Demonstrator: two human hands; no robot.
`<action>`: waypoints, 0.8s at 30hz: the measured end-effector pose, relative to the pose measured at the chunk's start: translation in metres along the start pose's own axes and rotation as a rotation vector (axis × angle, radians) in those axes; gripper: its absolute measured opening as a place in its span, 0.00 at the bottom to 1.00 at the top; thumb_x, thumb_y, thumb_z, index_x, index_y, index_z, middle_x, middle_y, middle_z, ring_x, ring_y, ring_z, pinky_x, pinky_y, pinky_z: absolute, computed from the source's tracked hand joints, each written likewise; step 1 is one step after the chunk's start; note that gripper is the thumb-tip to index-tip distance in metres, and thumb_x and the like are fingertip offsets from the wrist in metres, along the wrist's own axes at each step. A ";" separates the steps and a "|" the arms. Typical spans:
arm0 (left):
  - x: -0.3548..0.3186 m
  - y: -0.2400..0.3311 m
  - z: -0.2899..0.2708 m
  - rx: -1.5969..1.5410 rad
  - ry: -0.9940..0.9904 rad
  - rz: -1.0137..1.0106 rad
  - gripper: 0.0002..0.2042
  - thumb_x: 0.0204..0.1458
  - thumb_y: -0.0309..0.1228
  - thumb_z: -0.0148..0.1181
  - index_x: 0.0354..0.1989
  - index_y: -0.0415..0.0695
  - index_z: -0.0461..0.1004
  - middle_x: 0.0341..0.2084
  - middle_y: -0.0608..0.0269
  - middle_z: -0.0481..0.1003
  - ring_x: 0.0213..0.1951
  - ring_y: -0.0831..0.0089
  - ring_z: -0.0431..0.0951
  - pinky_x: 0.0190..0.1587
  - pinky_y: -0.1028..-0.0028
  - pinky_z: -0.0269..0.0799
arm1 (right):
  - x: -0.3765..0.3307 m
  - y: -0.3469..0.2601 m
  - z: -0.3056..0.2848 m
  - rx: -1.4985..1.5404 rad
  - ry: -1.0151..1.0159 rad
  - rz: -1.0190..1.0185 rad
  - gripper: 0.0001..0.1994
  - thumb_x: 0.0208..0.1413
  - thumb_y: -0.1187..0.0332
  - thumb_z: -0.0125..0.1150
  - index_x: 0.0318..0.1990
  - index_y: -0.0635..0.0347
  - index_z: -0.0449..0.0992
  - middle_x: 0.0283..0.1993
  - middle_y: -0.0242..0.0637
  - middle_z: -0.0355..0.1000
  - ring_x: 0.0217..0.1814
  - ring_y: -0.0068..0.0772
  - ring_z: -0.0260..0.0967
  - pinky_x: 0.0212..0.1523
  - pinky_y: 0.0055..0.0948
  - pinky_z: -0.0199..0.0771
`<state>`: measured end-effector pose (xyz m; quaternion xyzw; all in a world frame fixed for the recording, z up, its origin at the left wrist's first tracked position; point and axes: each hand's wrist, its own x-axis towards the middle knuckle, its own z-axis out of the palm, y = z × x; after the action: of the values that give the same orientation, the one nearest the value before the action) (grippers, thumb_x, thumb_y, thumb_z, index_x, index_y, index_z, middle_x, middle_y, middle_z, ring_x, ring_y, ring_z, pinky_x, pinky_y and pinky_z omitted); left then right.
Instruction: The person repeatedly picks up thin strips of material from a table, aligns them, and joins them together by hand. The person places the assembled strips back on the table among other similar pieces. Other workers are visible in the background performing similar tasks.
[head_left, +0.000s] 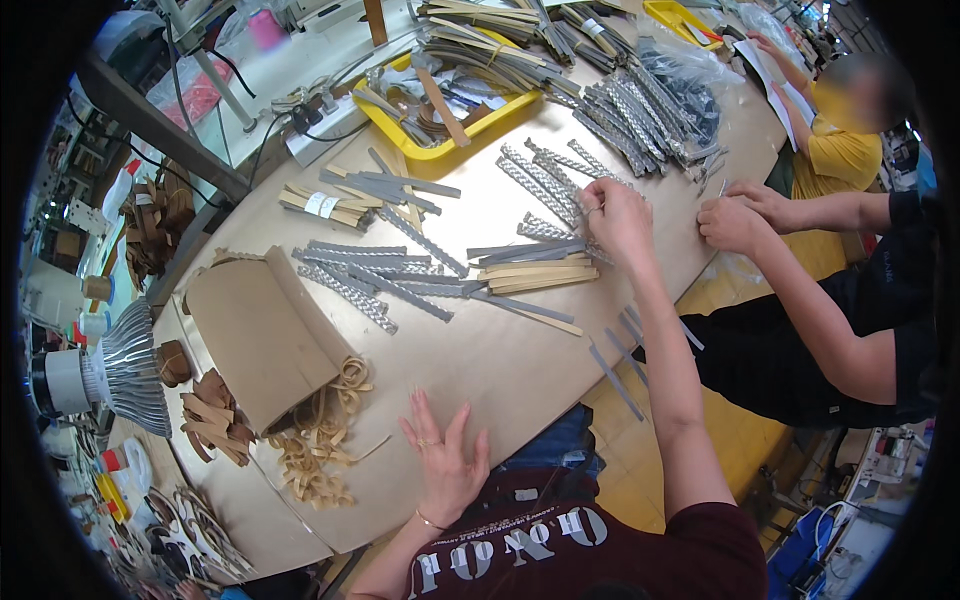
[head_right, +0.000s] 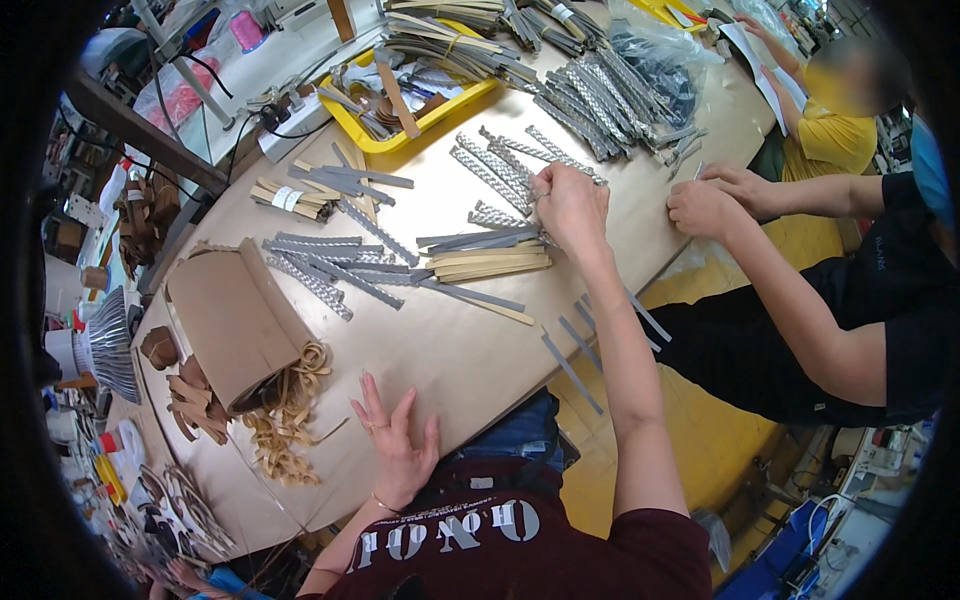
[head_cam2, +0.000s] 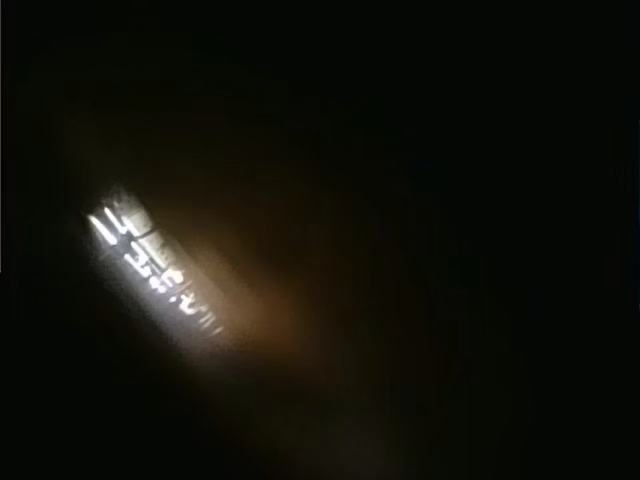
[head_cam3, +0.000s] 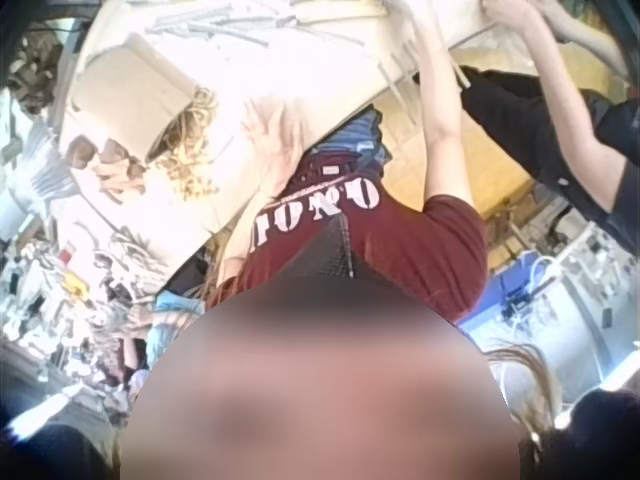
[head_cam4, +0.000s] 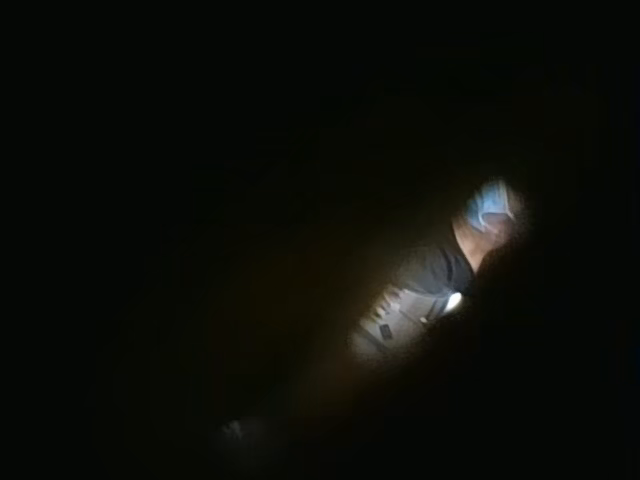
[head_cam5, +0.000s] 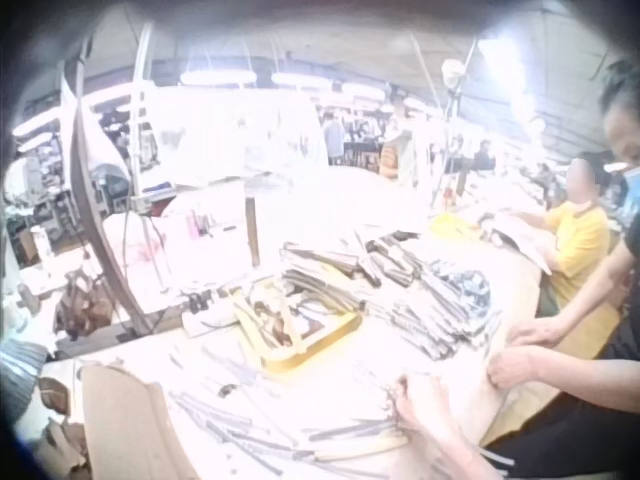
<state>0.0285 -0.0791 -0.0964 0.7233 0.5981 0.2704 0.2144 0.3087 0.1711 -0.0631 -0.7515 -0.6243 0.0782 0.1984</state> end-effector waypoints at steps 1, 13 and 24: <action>-0.001 -0.001 0.000 0.005 0.003 0.006 0.24 0.52 0.30 0.65 0.59 0.44 0.69 0.69 0.27 0.45 0.71 0.34 0.45 0.70 0.40 0.32 | -0.002 -0.001 -0.002 -0.029 0.070 -0.027 0.12 0.58 0.61 0.63 0.40 0.62 0.78 0.31 0.42 0.79 0.35 0.41 0.77 0.40 0.39 0.72; 0.018 0.011 -0.002 0.002 0.010 0.260 0.27 0.50 0.28 0.66 0.60 0.46 0.69 0.69 0.36 0.53 0.71 0.42 0.54 0.72 0.46 0.33 | -0.150 -0.041 -0.035 0.653 -0.570 0.109 0.07 0.64 0.71 0.56 0.38 0.67 0.73 0.28 0.29 0.71 0.31 0.16 0.67 0.33 0.20 0.66; 0.050 0.017 0.004 0.016 -0.153 0.182 0.33 0.55 0.33 0.62 0.69 0.42 0.58 0.71 0.47 0.54 0.72 0.50 0.52 0.72 0.49 0.36 | -0.177 -0.035 -0.025 0.241 -0.115 -0.481 0.07 0.55 0.67 0.67 0.37 0.58 0.78 0.31 0.31 0.75 0.32 0.28 0.73 0.33 0.28 0.67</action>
<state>0.0511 -0.0329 -0.0818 0.7949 0.5138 0.2280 0.2283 0.2496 -0.0007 -0.0495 -0.5470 -0.7813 0.1452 0.2633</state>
